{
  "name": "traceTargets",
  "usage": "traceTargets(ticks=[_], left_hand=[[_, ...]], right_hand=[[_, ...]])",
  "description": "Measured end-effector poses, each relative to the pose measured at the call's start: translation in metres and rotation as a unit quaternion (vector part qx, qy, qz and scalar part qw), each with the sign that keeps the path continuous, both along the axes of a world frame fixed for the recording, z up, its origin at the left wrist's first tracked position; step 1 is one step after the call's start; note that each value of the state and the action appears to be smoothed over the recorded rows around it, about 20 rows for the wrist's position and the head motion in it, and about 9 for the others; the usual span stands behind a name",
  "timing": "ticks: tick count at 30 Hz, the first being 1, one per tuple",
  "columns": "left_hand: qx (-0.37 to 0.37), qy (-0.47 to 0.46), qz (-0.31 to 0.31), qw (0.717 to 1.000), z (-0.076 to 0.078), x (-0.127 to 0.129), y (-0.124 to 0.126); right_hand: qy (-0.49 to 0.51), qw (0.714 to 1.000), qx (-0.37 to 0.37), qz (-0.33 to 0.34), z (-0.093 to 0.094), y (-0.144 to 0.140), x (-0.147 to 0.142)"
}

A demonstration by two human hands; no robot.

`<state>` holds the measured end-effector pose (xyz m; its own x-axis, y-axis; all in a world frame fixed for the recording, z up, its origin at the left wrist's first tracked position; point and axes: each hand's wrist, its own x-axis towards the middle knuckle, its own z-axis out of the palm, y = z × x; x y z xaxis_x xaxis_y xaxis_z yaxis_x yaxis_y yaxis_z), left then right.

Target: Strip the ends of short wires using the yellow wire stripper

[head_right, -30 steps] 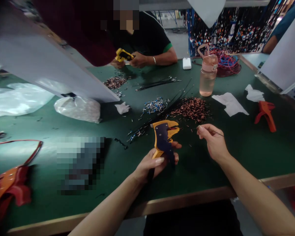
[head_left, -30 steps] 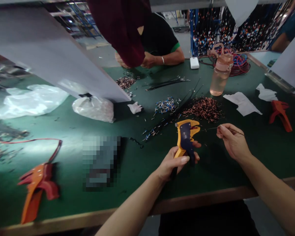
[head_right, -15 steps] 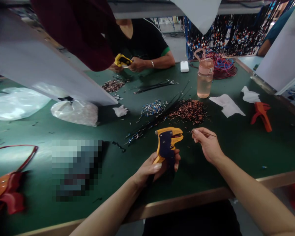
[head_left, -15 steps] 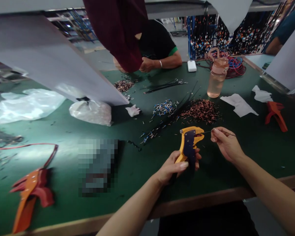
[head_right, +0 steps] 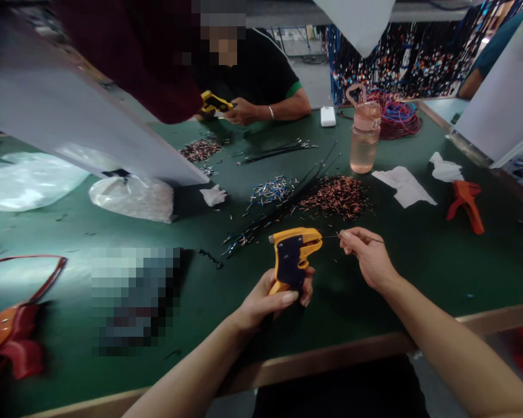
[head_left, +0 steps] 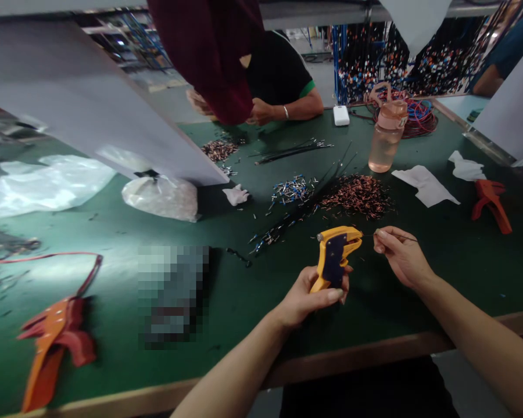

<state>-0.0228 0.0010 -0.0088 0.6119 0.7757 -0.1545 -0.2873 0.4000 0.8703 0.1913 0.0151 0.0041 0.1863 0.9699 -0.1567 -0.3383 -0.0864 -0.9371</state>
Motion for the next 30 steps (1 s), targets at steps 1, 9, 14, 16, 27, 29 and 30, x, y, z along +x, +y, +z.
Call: traceTargets(ticks=[1, 9, 14, 16, 27, 29, 30], left_hand=[[0.002, 0.01, 0.007, 1.0, 0.002, 0.0, -0.001], [-0.002, 0.042, 0.029, 0.999, -0.012, 0.002, -0.008], [-0.03, -0.017, 0.058, 0.998, -0.01, 0.008, -0.008], [-0.035, -0.055, 0.079, 0.995, -0.004, 0.009, -0.005], [-0.017, -0.082, 0.126, 0.988, 0.004, 0.006, -0.001], [-0.023, -0.078, 0.127, 0.989, 0.005, 0.007, -0.002], [-0.026, -0.076, 0.128, 0.988, 0.005, 0.007, -0.001]], right_hand=[[0.001, 1.0, 0.001, 0.001, 0.0, 0.0, 0.0], [-0.008, 1.0, 0.009, -0.005, -0.001, 0.0, 0.001], [-0.029, 0.999, 0.015, -0.011, -0.004, -0.001, -0.003], [-0.039, 0.999, 0.025, -0.029, -0.005, 0.0, -0.003], [-0.25, 0.962, 0.102, -0.031, -0.008, -0.014, -0.004], [-0.289, 0.948, 0.133, -0.018, -0.008, -0.017, -0.006], [-0.308, 0.939, 0.152, -0.009, -0.008, -0.018, -0.006]])
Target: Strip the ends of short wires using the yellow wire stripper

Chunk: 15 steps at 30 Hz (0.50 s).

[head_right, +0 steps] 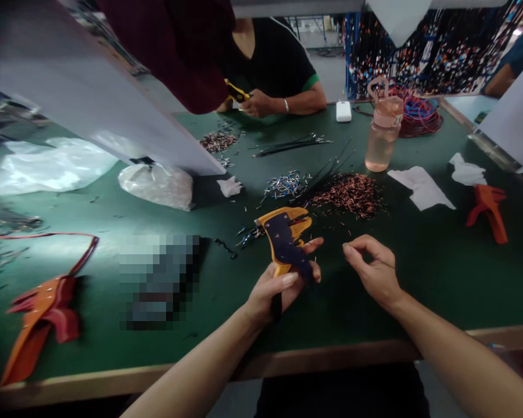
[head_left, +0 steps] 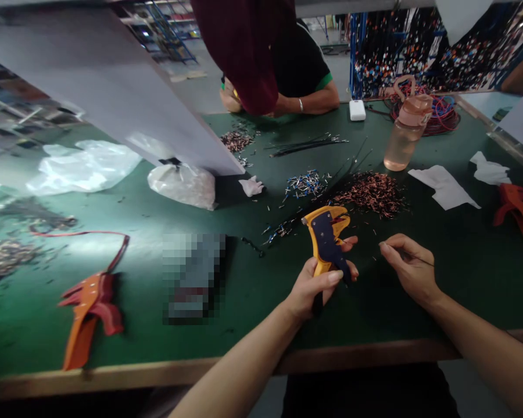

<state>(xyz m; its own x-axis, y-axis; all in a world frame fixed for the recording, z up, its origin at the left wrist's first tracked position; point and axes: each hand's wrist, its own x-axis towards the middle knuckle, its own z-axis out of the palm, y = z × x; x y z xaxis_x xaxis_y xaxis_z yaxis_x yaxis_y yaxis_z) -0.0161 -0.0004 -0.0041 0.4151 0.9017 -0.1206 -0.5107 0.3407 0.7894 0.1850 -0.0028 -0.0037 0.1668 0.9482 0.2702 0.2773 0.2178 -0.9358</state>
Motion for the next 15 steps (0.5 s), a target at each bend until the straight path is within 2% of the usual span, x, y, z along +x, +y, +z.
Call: traceTargets(ticks=[5, 7, 10, 12, 15], left_hand=[[-0.016, -0.008, 0.016, 1.0, -0.001, -0.004, 0.005], [-0.016, -0.021, 0.027, 0.999, -0.003, -0.006, 0.008], [-0.009, -0.042, 0.009, 0.999, -0.008, -0.007, 0.011], [0.0, -0.056, -0.034, 0.998, -0.013, -0.007, 0.011], [-0.002, -0.045, -0.106, 0.993, -0.019, -0.006, 0.009]], right_hand=[[-0.111, 0.981, 0.103, 0.118, -0.004, 0.0, -0.001], [-0.133, 0.972, 0.121, 0.154, -0.009, 0.003, -0.001], [-0.108, 0.98, 0.077, 0.145, -0.014, 0.007, -0.002], [-0.066, 0.988, 0.014, 0.141, -0.014, 0.009, -0.004], [-0.01, 0.98, -0.066, 0.186, -0.008, 0.01, -0.009]])
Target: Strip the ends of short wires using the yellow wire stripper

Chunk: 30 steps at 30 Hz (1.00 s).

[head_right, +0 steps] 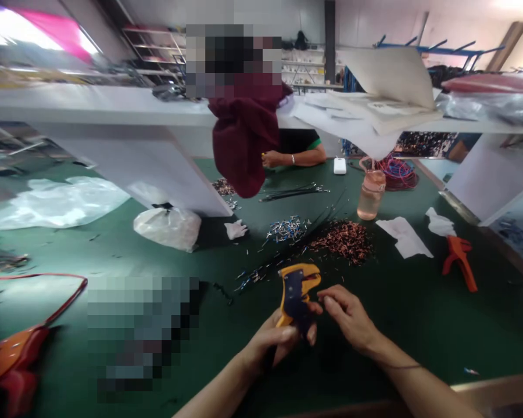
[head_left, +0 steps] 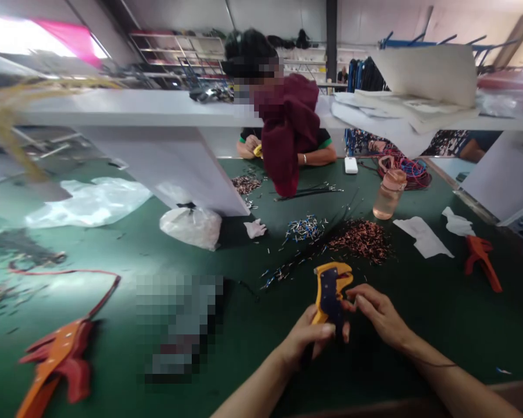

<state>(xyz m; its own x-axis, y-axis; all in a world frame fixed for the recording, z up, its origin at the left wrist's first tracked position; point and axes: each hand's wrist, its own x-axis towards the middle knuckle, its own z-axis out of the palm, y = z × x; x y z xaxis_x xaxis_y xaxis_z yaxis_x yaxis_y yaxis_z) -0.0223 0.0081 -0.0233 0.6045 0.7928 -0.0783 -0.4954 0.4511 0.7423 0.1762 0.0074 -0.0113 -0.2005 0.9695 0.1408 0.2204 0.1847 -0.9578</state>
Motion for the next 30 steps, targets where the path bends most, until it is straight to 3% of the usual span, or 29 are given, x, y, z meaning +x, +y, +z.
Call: traceTargets(ticks=[6, 11, 16, 18, 24, 30], left_hand=[[0.022, 0.04, -0.08, 0.996, 0.001, -0.003, -0.002], [0.025, 0.024, -0.097, 0.995, -0.001, -0.004, 0.002], [0.012, 0.039, -0.114, 0.993, -0.002, -0.005, 0.003], [0.004, 0.027, -0.116, 0.993, -0.004, -0.004, 0.003], [-0.018, -0.029, -0.103, 0.994, -0.014, 0.002, 0.001], [-0.04, -0.045, -0.049, 0.997, -0.007, 0.008, -0.004]], right_hand=[[0.082, 0.982, -0.111, 0.127, 0.021, 0.005, -0.008], [0.114, 0.976, -0.135, 0.126, 0.02, 0.012, -0.009], [0.097, 0.968, -0.163, 0.166, 0.012, 0.016, -0.003], [0.07, 0.975, -0.146, 0.154, 0.008, 0.016, -0.001], [0.024, 0.997, -0.069, 0.036, -0.006, 0.014, -0.001], [0.046, 0.993, -0.099, 0.039, -0.008, 0.016, 0.001]])
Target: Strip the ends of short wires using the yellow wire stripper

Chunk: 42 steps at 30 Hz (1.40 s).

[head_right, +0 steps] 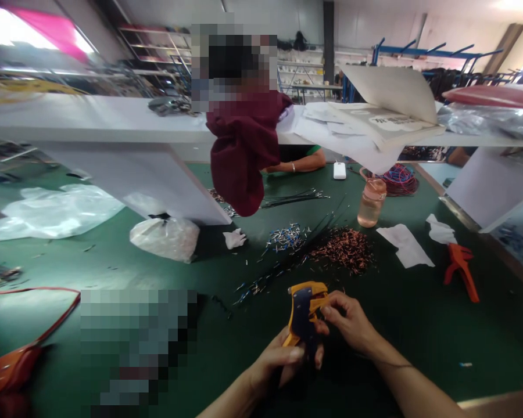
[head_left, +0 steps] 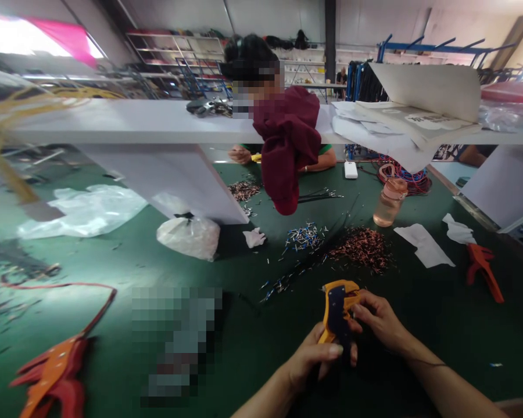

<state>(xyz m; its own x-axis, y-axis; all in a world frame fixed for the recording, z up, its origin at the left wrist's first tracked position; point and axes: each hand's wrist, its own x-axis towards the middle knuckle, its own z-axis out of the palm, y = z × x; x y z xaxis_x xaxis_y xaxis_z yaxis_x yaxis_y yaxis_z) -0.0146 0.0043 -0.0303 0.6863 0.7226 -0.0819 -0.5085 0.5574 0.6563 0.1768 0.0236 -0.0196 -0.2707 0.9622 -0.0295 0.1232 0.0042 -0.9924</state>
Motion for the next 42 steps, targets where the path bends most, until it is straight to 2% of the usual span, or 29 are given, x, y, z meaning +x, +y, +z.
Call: traceTargets(ticks=[4, 7, 12, 20, 26, 31, 33, 36, 38, 42], left_hand=[[0.005, 0.015, 0.003, 1.0, 0.005, -0.002, -0.001], [0.015, 0.03, -0.013, 0.999, 0.002, -0.004, -0.001], [0.021, 0.044, -0.018, 0.999, -0.004, -0.006, -0.002], [0.017, 0.033, -0.051, 0.998, 0.0, -0.005, 0.0], [-0.018, -0.01, -0.021, 1.0, -0.002, 0.0, -0.002], [-0.057, -0.038, 0.012, 0.998, -0.007, 0.001, -0.002], [-0.049, -0.026, 0.0, 0.998, -0.008, 0.001, -0.003], [-0.026, 0.014, -0.023, 0.999, -0.004, 0.001, -0.005], [-0.026, 0.025, -0.021, 0.999, 0.0, 0.002, -0.007], [-0.063, -0.001, 0.036, 0.997, 0.006, 0.002, -0.007]], right_hand=[[0.014, 0.999, -0.03, 0.035, 0.002, -0.001, 0.002], [0.026, 0.998, -0.039, 0.043, 0.003, -0.003, 0.002], [0.045, 0.997, -0.033, 0.059, 0.006, -0.005, 0.001], [0.02, 0.996, -0.013, 0.08, 0.007, -0.005, 0.003], [0.012, 0.998, 0.008, 0.068, 0.011, -0.005, 0.003], [0.001, 1.0, 0.029, -0.002, 0.006, -0.004, 0.001], [0.028, 0.997, 0.029, -0.066, 0.003, -0.001, 0.004], [0.055, 0.977, 0.035, -0.202, 0.001, 0.008, 0.017], [0.029, 0.964, 0.052, -0.258, -0.002, 0.015, 0.028], [-0.113, 0.948, 0.144, -0.261, -0.01, 0.025, 0.041]])
